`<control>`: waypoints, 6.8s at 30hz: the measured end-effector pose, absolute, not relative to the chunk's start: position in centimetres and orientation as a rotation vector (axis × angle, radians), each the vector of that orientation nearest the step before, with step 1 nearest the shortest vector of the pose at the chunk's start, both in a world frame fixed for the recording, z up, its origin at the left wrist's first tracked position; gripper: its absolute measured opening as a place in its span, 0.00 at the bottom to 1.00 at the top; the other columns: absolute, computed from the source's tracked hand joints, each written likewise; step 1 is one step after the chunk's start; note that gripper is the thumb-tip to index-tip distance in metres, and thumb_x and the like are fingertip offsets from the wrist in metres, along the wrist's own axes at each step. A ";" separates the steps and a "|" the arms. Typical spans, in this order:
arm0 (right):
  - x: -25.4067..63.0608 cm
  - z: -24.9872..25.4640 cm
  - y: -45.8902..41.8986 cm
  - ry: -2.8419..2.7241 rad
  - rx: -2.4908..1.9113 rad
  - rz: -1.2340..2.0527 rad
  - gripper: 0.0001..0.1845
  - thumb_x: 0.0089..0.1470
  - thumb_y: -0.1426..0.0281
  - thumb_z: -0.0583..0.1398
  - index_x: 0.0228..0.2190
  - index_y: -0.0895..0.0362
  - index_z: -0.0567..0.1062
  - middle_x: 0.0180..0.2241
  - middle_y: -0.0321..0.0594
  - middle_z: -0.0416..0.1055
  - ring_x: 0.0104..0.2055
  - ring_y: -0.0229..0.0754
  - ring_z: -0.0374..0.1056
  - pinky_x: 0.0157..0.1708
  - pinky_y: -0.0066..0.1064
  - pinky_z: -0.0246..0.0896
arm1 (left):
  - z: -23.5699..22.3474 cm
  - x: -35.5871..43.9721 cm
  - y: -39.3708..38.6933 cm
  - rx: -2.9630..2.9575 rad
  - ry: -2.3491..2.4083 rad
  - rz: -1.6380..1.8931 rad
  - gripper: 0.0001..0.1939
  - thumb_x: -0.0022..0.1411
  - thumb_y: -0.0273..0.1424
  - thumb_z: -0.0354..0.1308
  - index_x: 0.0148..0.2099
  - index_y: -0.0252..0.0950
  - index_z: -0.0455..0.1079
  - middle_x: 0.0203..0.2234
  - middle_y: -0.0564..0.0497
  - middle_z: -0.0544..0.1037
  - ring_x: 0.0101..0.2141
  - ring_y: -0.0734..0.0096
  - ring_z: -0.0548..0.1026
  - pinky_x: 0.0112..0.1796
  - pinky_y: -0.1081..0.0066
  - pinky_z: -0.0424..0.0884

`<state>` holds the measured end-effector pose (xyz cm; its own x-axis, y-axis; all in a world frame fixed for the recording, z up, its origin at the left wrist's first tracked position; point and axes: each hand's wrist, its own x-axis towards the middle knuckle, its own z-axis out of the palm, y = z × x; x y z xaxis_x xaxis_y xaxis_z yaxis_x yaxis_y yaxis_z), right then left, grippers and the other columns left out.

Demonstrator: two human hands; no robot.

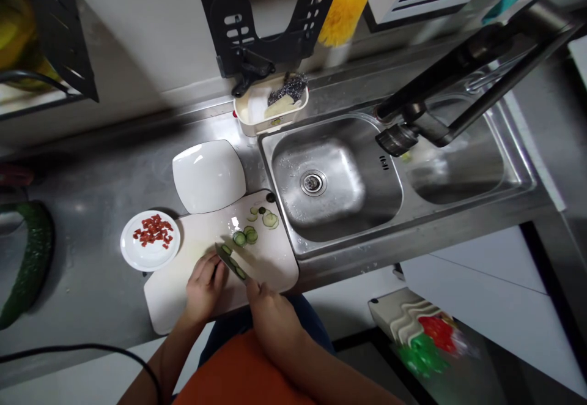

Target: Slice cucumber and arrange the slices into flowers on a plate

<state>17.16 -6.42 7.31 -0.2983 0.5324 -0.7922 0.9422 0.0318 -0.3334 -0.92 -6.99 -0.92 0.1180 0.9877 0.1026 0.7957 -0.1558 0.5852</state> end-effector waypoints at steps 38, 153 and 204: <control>14.8 4.0 -5.3 1.995 1.580 -1.134 0.21 0.55 0.82 0.44 0.44 0.59 0.69 0.37 0.47 0.72 0.39 0.44 0.68 0.39 0.33 0.61 | -0.9 -0.8 -7.0 1.974 1.730 0.666 0.13 0.64 0.26 0.50 0.49 0.35 0.69 0.44 0.45 0.76 0.47 0.65 0.72 0.51 0.59 0.69; 22.5 4.6 -5.4 2.326 1.316 -0.854 0.30 0.53 0.81 0.48 0.57 0.54 0.61 0.54 0.53 0.61 0.41 0.43 0.68 0.39 0.31 0.60 | -0.9 -2.1 -1.7 1.379 1.701 0.516 0.09 0.56 0.27 0.54 0.38 0.39 0.74 0.31 0.53 0.79 0.34 0.72 0.75 0.39 0.72 0.68; 15.5 7.3 -4.8 2.003 1.390 -0.938 0.23 0.55 0.82 0.44 0.48 0.57 0.68 0.39 0.47 0.73 0.40 0.45 0.71 0.32 0.27 0.58 | -0.6 -3.4 -4.9 1.083 2.106 0.551 0.09 0.53 0.32 0.52 0.26 0.37 0.72 0.18 0.56 0.74 0.23 0.76 0.70 0.29 0.77 0.60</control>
<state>15.50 -4.77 7.28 -0.3355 0.5790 -0.7431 0.9415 0.2319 -0.2444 -3.40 -4.90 -0.63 -0.4094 0.8260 -0.3874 0.5304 0.5610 0.6356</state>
